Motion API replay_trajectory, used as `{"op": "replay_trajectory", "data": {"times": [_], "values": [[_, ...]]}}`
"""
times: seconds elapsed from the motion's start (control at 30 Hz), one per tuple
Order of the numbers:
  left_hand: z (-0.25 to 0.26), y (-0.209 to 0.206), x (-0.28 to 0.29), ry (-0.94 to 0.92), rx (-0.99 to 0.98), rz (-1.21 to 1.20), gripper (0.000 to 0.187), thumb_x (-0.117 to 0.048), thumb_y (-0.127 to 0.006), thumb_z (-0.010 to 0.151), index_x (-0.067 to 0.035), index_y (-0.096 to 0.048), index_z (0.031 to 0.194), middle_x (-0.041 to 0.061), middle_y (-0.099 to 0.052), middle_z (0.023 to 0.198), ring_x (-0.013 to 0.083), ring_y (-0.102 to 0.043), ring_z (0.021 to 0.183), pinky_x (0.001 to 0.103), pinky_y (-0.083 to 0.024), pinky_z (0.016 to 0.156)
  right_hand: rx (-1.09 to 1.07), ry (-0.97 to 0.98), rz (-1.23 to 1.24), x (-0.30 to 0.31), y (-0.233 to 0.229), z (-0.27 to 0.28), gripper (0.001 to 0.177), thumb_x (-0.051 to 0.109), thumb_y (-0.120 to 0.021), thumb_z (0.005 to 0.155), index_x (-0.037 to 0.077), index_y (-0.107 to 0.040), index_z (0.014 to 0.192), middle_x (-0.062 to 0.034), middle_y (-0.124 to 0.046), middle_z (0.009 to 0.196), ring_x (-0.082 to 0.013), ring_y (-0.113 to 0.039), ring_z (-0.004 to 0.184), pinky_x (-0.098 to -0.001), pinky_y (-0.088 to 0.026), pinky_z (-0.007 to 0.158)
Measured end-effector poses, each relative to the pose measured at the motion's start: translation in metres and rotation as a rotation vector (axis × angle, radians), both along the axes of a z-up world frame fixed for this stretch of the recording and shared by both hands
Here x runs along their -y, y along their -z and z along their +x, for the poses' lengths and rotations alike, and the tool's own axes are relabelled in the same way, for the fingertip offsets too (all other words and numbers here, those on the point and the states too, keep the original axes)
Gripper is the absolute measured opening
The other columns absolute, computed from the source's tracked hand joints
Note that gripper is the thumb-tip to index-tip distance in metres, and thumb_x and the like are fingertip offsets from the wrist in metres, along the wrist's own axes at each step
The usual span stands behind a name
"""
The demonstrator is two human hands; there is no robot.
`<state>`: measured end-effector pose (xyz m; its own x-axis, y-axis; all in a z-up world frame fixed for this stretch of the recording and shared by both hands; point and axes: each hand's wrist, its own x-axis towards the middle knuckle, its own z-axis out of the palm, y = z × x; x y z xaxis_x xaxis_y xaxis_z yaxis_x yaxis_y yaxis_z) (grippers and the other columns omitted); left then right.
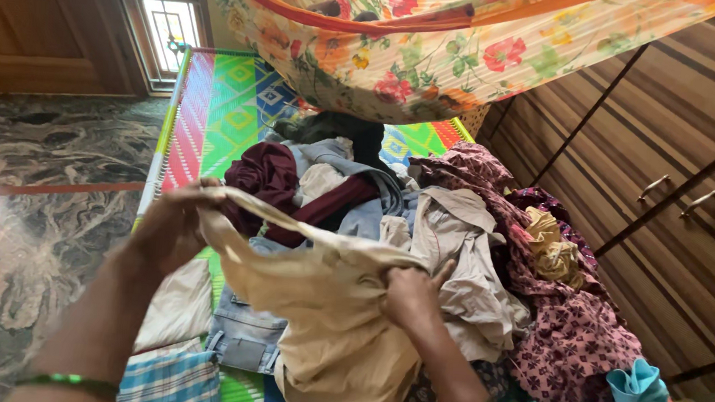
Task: The person folds clothes by hand, smoothing them and arranging them on a bed.
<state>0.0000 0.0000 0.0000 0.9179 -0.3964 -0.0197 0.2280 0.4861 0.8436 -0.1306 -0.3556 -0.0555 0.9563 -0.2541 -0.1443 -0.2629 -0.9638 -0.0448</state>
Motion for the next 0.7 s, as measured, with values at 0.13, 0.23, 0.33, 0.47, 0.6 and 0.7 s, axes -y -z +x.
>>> {"op": "replay_trajectory", "data": {"times": [0.13, 0.23, 0.33, 0.47, 0.6, 0.7], "values": [[-0.017, 0.026, 0.007, -0.076, -0.028, 0.047, 0.028, -0.020, -0.066, 0.088, -0.010, -0.064, 0.114, 0.002, -0.071, 0.106, 0.0166, -0.066, 0.101, 0.038, -0.049, 0.090, 0.054, -0.287, 0.381, 0.017, 0.022, -0.011, 0.028, 0.025, -0.072, 0.084, 0.015, -0.080, 0.109, -0.0056, -0.079, 0.109, -0.0229, -0.072, 0.104, -0.0498, -0.044, 0.113], [-0.009, 0.028, -0.008, -0.283, 0.086, 0.074, 0.035, -0.023, -0.070, 0.089, -0.008, -0.068, 0.120, 0.001, -0.071, 0.113, 0.0165, -0.061, 0.114, 0.041, -0.041, 0.098, 0.011, -0.124, 1.180, 0.037, 0.009, 0.000, 0.029, 0.010, -0.070, 0.086, 0.004, -0.075, 0.114, -0.0133, -0.079, 0.100, -0.0228, -0.076, 0.091, -0.0387, -0.063, 0.091], [0.008, -0.002, -0.016, -0.337, 0.019, 0.376, 0.036, -0.024, -0.071, 0.087, -0.012, -0.073, 0.121, 0.004, -0.073, 0.109, 0.0176, -0.062, 0.106, 0.039, -0.044, 0.095, 0.324, 0.152, 1.356, 0.075, -0.045, 0.047, 0.025, 0.018, -0.063, 0.094, 0.006, -0.063, 0.116, -0.0125, -0.075, 0.091, -0.0233, -0.072, 0.077, -0.0362, -0.061, 0.071], [0.021, -0.089, 0.037, -0.515, 0.371, 0.588, 0.031, -0.025, -0.075, 0.085, -0.006, -0.077, 0.110, 0.008, -0.076, 0.103, 0.0192, -0.069, 0.096, 0.035, -0.054, 0.084, 0.956, -0.113, 1.077, 0.095, -0.170, 0.126, 0.030, 0.024, -0.069, 0.091, 0.003, -0.058, 0.110, -0.0071, -0.070, 0.097, -0.0119, -0.069, 0.082, -0.0316, -0.059, 0.071], [-0.013, -0.185, 0.082, -1.146, 1.350, 0.413, 0.027, -0.006, -0.077, 0.094, 0.006, -0.068, 0.117, 0.015, -0.071, 0.110, 0.0223, -0.067, 0.105, 0.034, -0.053, 0.096, 1.474, -0.532, 1.180, 0.072, -0.288, 0.101, 0.005, 0.012, -0.064, 0.107, 0.007, -0.061, 0.105, 0.0011, -0.057, 0.091, -0.0083, -0.051, 0.083, -0.0255, -0.044, 0.076], [-0.063, -0.183, 0.061, -1.092, 1.449, 0.412, 0.019, -0.005, -0.077, 0.096, 0.005, -0.068, 0.110, 0.014, -0.069, 0.102, 0.0214, -0.065, 0.094, 0.034, -0.049, 0.085, 1.481, -0.781, 1.219, 0.045, -0.310, 0.049, 0.006, 0.008, -0.066, 0.104, 0.006, -0.061, 0.107, 0.0019, -0.058, 0.093, -0.0083, -0.051, 0.087, -0.0254, -0.044, 0.081]]}}
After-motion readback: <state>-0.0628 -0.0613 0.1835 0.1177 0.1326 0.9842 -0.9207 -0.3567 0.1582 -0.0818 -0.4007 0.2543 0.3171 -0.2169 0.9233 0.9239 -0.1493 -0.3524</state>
